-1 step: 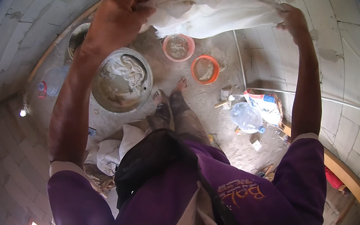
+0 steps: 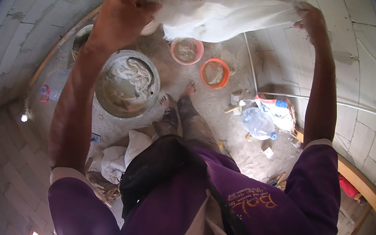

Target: The person scoops a white powder from a sack into a red bowl, then pours water from a red bucket into a larger mixing container. They continue to add more powder and water, mixing the contents by hand.

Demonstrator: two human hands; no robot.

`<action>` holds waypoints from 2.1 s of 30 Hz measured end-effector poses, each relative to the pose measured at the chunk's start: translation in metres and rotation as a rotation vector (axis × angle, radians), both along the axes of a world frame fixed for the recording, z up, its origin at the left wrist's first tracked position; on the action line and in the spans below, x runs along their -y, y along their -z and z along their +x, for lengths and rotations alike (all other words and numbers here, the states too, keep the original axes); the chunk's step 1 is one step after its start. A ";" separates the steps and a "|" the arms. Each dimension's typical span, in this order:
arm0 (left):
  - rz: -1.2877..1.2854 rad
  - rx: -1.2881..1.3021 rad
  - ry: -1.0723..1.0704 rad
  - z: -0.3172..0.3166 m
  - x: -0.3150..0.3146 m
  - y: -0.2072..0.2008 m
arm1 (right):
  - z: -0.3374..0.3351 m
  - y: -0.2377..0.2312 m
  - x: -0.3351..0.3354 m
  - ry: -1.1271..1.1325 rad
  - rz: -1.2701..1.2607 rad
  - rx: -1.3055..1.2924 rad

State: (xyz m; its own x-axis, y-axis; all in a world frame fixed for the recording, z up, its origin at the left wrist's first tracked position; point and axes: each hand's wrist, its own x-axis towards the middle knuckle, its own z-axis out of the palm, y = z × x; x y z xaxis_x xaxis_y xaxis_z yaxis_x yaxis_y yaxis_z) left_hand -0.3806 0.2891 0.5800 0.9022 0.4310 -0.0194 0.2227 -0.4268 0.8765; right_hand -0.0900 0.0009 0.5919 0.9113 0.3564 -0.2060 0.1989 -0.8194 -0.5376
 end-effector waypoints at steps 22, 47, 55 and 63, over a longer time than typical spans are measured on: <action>0.364 -0.038 0.020 0.098 0.043 0.040 | 0.044 0.013 0.088 0.185 0.080 0.118; 0.113 -0.302 0.396 0.391 0.361 0.159 | -0.100 0.289 0.415 0.219 0.273 -0.548; 0.416 -0.107 0.361 0.561 0.372 0.197 | -0.372 0.347 0.569 0.514 -0.261 -0.833; 0.291 -0.328 0.911 0.477 0.409 0.244 | -0.335 0.273 0.458 0.799 0.306 -1.547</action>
